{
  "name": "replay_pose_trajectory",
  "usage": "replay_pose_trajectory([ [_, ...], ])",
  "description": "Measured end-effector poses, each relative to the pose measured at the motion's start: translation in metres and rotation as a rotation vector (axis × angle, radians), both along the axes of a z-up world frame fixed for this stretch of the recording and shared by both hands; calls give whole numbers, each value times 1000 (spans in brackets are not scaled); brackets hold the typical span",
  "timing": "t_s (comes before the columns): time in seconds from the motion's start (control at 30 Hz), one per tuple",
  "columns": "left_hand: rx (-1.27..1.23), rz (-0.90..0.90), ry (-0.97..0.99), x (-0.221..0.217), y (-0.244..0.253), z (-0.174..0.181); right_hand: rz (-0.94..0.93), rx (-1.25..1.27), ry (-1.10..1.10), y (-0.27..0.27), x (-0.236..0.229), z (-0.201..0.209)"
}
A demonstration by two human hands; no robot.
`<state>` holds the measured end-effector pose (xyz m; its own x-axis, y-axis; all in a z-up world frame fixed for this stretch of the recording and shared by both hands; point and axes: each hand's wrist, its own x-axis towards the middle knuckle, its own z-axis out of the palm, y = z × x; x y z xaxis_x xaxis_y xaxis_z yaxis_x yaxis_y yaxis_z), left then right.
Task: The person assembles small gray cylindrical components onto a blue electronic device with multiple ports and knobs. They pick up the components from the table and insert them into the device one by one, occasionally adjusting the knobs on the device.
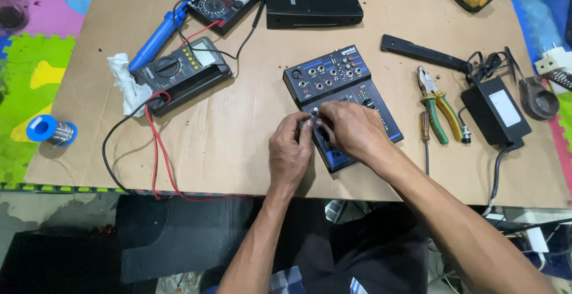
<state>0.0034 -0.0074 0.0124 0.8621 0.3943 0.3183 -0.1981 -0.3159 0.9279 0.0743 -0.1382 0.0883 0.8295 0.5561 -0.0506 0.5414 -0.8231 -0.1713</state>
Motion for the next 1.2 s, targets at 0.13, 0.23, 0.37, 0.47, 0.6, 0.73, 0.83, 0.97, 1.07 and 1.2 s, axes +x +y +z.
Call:
replay_pose_trajectory([
  [0.13,-24,43,-51,-9,-1,1,-50,280,84,-19,-16,-5],
  [0.23,17,1,-169,-16,-8,4,-144,752,-143,-38,-38,-30],
  [0.37,419,85,-406,-22,-25,1,-133,988,-134,-34,-73,-38],
  [0.47,565,114,-512,-27,-27,7,-148,1040,-121,-24,-87,-36],
  [0.6,634,123,-585,-27,-23,16,-210,1057,-100,-20,-85,-37],
  [0.73,676,138,-620,-18,-20,12,-209,1046,-110,-20,-77,-39],
  [0.83,684,84,-632,-13,-18,10,-164,1043,-145,-23,-65,-33],
  [0.97,358,74,-186,-7,-4,5,-198,1053,-61,-33,-44,-43],
  [1.07,237,43,107,-1,0,16,-191,990,-66,-38,-39,-55],
  [1.2,327,37,206,4,-1,10,-127,883,-83,-33,-42,-44],
])
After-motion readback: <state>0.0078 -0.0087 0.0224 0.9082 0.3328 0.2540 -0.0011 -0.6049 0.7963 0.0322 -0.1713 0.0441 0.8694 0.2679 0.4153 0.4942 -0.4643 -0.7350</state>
